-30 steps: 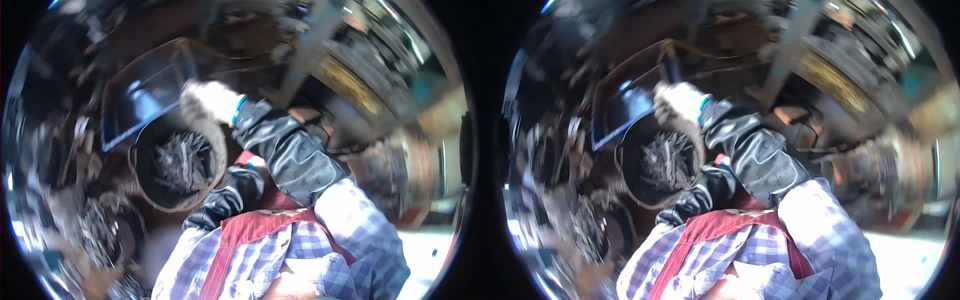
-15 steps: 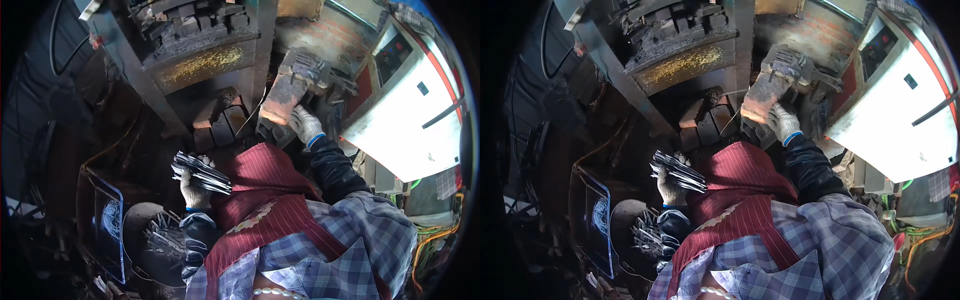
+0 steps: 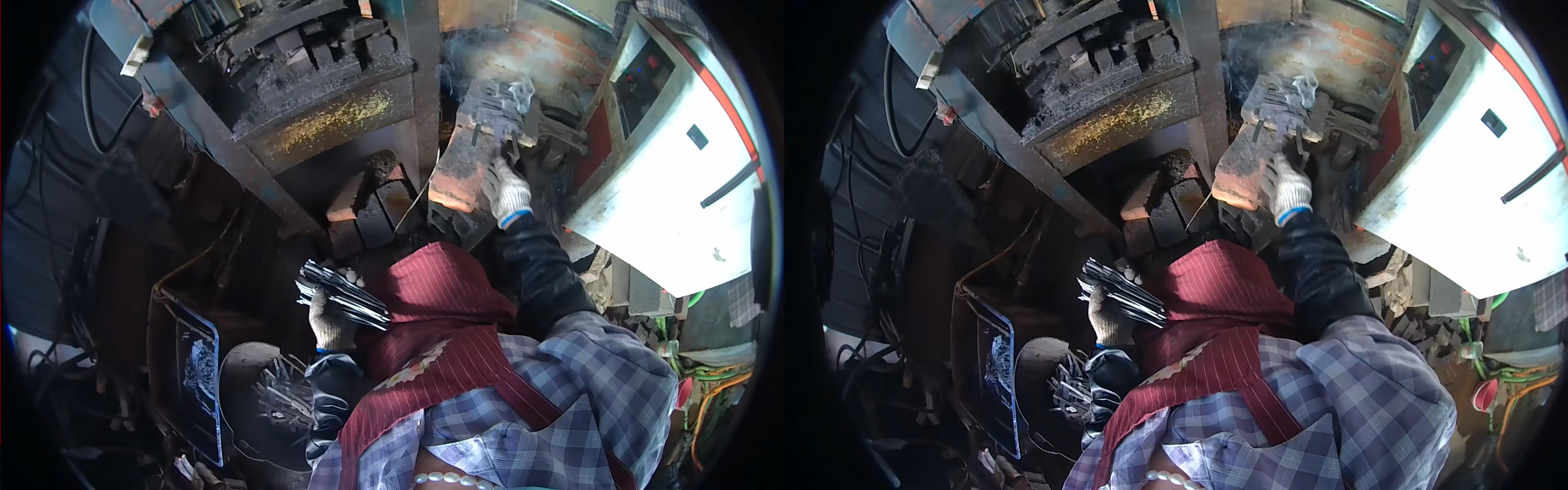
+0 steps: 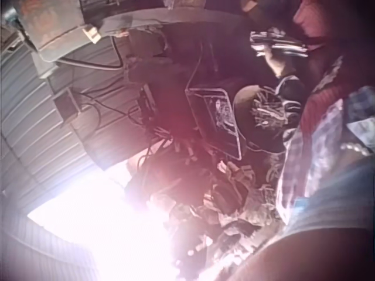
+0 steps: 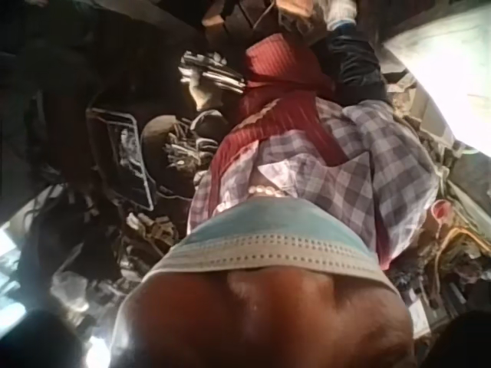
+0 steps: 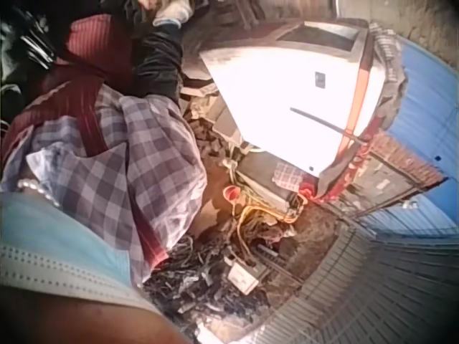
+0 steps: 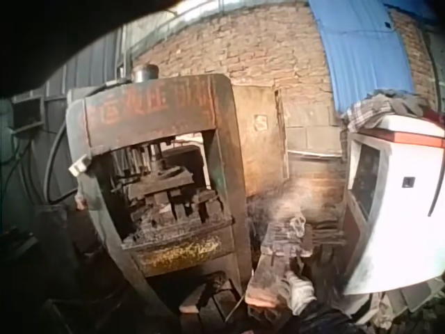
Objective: Manually placing small metal components into a press machine for processing.
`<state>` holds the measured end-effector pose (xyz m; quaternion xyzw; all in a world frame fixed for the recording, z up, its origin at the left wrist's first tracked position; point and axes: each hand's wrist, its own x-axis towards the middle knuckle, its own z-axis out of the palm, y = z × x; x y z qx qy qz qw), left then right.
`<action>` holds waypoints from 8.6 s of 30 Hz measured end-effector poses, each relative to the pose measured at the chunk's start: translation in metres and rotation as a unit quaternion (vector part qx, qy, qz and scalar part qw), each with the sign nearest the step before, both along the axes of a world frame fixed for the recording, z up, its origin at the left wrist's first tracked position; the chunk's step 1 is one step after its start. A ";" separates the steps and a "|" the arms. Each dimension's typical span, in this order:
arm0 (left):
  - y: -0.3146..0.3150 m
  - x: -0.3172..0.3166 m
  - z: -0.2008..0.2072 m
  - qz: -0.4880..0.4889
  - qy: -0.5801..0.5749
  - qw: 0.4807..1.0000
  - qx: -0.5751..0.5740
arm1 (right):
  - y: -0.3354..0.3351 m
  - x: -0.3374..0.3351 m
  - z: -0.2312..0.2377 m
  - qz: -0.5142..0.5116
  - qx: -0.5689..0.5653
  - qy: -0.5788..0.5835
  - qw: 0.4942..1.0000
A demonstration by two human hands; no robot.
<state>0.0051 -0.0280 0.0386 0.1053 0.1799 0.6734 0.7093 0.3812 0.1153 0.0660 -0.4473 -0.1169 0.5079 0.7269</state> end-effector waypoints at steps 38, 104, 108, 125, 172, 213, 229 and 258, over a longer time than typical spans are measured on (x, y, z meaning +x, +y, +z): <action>-0.011 -0.029 -0.007 0.049 -0.171 0.982 0.070 | 0.103 -0.210 0.118 0.538 0.136 -0.339 0.759; -0.014 -0.018 -0.008 0.061 -0.092 0.994 -0.015 | 0.029 -0.049 0.015 0.174 -0.044 0.050 0.983; -0.014 -0.023 -0.013 0.037 -0.136 0.990 0.001 | 0.056 -0.118 0.073 0.304 0.054 -0.115 0.944; -0.021 -0.035 -0.013 0.035 -0.098 0.994 0.025 | 0.157 -0.191 0.162 0.387 0.139 -0.216 0.885; -0.013 -0.023 -0.013 0.004 -0.086 0.996 0.007 | 0.060 -0.036 -0.010 0.074 0.079 0.172 0.979; -0.022 -0.030 -0.015 0.055 -0.156 0.986 -0.004 | 0.166 -0.215 0.174 0.353 0.181 -0.395 0.828; -0.021 -0.028 -0.012 0.061 -0.195 0.976 0.070 | -0.094 -0.234 0.047 0.665 0.169 -0.598 0.415; -0.026 -0.028 -0.019 0.023 -0.059 0.998 -0.027 | 0.003 -0.052 0.004 -0.021 -0.007 -0.072 0.997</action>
